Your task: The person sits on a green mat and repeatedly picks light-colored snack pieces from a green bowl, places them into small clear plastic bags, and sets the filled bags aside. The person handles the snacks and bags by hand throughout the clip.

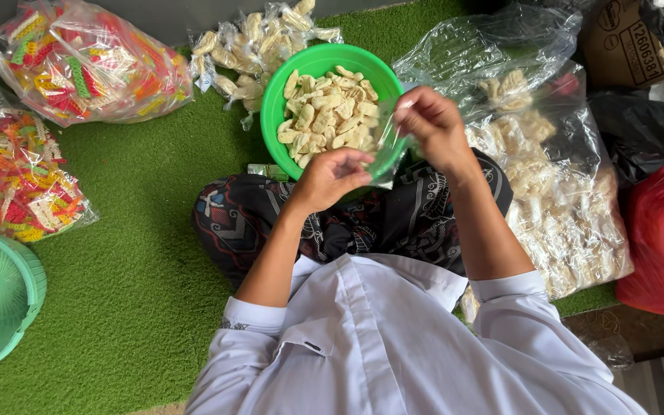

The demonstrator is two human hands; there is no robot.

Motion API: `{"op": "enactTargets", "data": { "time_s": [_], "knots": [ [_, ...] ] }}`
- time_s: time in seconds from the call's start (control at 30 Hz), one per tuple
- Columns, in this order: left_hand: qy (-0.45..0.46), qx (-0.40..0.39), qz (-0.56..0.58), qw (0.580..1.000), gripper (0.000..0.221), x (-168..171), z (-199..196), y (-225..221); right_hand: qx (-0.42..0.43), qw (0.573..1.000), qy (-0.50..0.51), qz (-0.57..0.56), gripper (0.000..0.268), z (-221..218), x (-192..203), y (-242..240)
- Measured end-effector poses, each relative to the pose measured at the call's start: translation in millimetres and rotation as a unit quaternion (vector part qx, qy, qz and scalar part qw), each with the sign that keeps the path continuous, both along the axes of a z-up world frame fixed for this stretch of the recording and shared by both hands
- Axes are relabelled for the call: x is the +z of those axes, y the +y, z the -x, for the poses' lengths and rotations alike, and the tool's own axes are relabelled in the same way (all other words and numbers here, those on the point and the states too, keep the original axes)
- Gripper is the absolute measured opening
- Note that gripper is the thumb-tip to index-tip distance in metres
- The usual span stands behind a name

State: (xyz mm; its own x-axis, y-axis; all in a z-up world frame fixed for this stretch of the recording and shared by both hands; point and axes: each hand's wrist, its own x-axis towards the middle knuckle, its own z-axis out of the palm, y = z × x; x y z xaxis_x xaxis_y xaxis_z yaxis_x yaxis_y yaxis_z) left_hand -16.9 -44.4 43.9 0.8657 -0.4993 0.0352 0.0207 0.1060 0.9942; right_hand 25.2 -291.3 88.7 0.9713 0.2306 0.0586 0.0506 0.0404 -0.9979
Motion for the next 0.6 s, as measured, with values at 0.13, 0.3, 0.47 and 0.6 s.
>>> {"op": "enactTargets", "data": {
  "time_s": [0.13,0.3,0.47,0.6],
  "knots": [
    [0.074,0.052,0.084,0.992,0.023,-18.8,0.3,13.6,-0.077,0.986,-0.005,-0.146,0.003,-13.8,-11.7,-13.7],
    [0.097,0.271,0.119,0.950,0.012,-29.0,-3.0,13.4,-0.103,0.978,0.016,-0.180,0.006,-11.8,-25.3,-20.0],
    [-0.080,0.286,-0.038,0.954,0.011,-9.5,-1.0,17.0,-0.134,0.969,-0.151,0.140,0.028,-1.1,-3.3,-4.6],
    [-0.252,0.187,-0.157,0.937,0.008,16.2,5.8,16.1,-0.070,0.898,-0.327,0.287,0.057,13.4,28.3,12.6]
  ]
}}
